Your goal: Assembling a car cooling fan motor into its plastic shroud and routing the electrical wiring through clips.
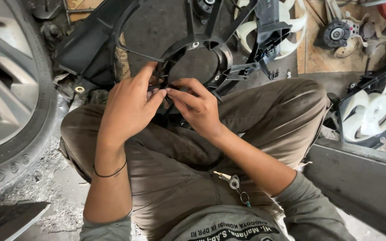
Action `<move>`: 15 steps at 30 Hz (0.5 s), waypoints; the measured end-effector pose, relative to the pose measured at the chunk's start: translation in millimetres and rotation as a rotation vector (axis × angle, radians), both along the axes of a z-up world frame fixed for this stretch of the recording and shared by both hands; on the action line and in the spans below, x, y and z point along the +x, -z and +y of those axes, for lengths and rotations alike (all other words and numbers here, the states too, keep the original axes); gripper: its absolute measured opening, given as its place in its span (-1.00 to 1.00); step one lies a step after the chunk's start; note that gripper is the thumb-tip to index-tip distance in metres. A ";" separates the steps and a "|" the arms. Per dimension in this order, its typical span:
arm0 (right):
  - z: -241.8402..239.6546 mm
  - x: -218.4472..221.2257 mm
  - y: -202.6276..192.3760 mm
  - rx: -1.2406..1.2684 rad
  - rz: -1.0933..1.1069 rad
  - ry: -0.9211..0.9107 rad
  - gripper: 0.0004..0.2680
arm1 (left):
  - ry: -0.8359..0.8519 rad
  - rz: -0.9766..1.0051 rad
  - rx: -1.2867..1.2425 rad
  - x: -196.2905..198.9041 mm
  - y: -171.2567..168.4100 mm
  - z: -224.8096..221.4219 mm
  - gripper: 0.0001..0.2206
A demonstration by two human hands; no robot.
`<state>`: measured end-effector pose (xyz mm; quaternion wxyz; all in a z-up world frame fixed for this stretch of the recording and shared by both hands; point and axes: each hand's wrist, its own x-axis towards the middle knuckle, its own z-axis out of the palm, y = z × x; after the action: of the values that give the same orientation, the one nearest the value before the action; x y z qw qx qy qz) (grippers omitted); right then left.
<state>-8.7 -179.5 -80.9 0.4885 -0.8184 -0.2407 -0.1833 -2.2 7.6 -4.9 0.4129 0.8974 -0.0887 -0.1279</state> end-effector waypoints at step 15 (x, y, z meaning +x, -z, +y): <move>0.7 3.7 -9.9 0.112 0.058 -0.040 -0.94 | -0.013 -0.048 -0.033 1.6 22.0 3.4 -0.45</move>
<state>-5.1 -178.8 -71.0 0.5440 -0.7897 -0.2321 -0.1631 -0.5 11.0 -26.9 0.4262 0.8938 -0.0949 -0.1021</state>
